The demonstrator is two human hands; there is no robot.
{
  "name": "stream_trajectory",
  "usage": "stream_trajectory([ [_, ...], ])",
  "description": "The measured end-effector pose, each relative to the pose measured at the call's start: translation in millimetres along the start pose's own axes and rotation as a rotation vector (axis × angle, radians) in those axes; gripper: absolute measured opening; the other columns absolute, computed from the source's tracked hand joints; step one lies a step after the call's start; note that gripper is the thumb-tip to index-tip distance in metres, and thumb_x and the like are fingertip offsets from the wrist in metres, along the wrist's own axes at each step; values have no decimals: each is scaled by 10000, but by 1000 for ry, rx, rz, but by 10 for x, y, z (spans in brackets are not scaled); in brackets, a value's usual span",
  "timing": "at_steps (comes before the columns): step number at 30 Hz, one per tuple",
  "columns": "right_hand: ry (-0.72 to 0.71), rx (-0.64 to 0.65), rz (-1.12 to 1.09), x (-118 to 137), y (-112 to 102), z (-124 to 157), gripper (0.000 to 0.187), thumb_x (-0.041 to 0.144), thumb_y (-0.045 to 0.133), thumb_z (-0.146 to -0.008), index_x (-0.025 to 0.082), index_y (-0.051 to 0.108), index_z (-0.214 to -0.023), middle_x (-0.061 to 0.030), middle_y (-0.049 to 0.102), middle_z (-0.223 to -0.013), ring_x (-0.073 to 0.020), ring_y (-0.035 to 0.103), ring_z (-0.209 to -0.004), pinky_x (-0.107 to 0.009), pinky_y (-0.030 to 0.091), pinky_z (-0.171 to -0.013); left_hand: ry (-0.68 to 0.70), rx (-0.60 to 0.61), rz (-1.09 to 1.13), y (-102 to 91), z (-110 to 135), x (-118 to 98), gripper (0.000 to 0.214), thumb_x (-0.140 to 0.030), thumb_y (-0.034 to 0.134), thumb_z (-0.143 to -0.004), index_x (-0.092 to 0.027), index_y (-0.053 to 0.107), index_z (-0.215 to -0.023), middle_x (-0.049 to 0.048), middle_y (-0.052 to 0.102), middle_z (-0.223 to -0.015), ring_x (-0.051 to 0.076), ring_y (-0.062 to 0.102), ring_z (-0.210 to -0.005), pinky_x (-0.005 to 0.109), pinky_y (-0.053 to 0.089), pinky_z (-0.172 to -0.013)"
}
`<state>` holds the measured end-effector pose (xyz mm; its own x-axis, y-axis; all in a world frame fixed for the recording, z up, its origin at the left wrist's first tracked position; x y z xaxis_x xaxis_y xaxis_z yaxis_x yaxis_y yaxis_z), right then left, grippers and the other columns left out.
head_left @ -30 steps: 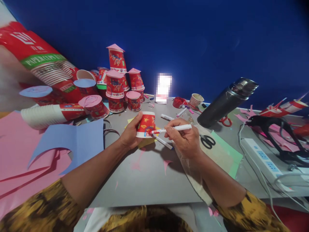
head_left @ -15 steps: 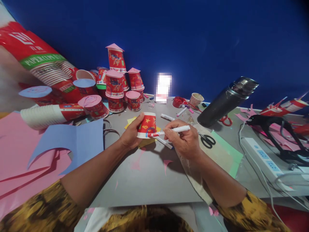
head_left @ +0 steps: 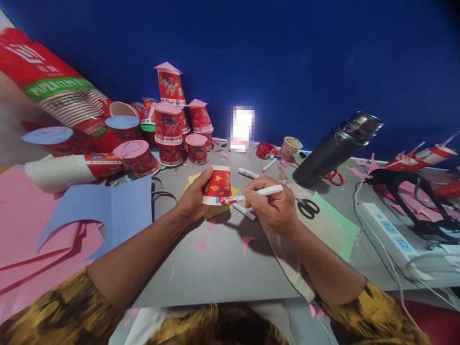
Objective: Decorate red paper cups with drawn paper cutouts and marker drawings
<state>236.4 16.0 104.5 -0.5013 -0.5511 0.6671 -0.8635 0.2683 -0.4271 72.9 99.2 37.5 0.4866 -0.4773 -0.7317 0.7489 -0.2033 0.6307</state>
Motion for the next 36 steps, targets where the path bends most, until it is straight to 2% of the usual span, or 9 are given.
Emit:
stream_trajectory([
  [4, 63, -55, -42, -25, -23, 0, 182, 290, 630, -951, 209, 682, -798, 9, 678, -663, -118, 569, -542, -250, 452, -531, -20, 7, 17, 14, 27, -21, 491, -588, 590, -990, -133, 756, -1065, 129, 789, -872, 259, 766, -752, 385, 647, -714],
  [6, 74, -28, -68, -29, -16, 0, 190, 292, 634, -949, 211, 674, -782, 17, 662, -630, -114, 554, -520, -247, 449, -518, -36, 9, 22, 23, 39, -26, 513, -594, 581, -991, -120, 751, -1090, 134, 789, -868, 261, 765, -739, 390, 646, -704],
  [8, 76, -17, -91, -31, -14, 0, 198, 289, 636, -949, 211, 668, -769, 24, 651, -612, -112, 547, -510, -245, 453, -519, -38, 4, 31, 32, 47, -30, 531, -593, 567, -998, -107, 744, -1115, 138, 788, -863, 258, 765, -737, 392, 646, -709],
  [12, 70, -79, -77, -29, -33, 0, 180, 271, 634, -948, 208, 675, -785, 14, 667, -658, -121, 587, -561, -250, 469, -553, -24, -12, 43, 43, 57, -34, 537, -583, 546, -1012, -95, 743, -1114, 139, 785, -857, 245, 761, -737, 374, 644, -716],
  [16, 59, -39, -75, -26, -26, -2, 181, 257, 642, -941, 209, 671, -769, 27, 655, -631, -107, 545, -517, -245, 446, -528, -35, -2, 45, 46, 60, -31, 541, -597, 571, -994, -98, 749, -1107, 146, 788, -880, 257, 763, -758, 390, 648, -735],
  [19, 51, -86, -86, -31, -44, 2, 168, 253, 639, -948, 208, 678, -790, 18, 673, -668, -114, 584, -556, -249, 461, -552, -20, -19, 55, 33, 56, -32, 543, -586, 571, -997, -85, 749, -1104, 148, 786, -874, 245, 759, -762, 371, 645, -738],
  [23, 53, -29, -112, -40, -33, 4, 185, 251, 639, -942, 207, 672, -765, 27, 657, -626, -110, 562, -529, -251, 457, -547, -39, -16, 49, 23, 45, -13, 574, -605, 543, -1002, -83, 739, -1141, 166, 792, -919, 276, 773, -805, 416, 653, -760],
  [27, 62, -82, -117, -47, -44, 6, 167, 256, 638, -942, 206, 678, -788, 20, 671, -661, -116, 584, -561, -251, 455, -553, -4, -16, 64, 29, 40, -24, 551, -578, 566, -1002, -65, 743, -1101, 150, 783, -858, 244, 759, -750, 369, 648, -729],
  [36, 79, -32, -170, -41, -26, -20, 185, 255, 643, -938, 207, 668, -761, 32, 652, -626, -104, 546, -532, -250, 452, -552, -9, -45, 55, 50, 51, -55, 548, -562, 519, -1024, -68, 746, -1093, 164, 784, -866, 268, 771, -765, 404, 659, -723],
])
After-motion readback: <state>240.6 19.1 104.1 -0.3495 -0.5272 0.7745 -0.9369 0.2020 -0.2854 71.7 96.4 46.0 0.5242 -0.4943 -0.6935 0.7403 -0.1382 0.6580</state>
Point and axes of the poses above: each hand's wrist, its own z-axis away from the middle knuckle, its own y-axis out of the palm, x = y × z, the point moved 3 cm from there along -z, towards the middle knuckle
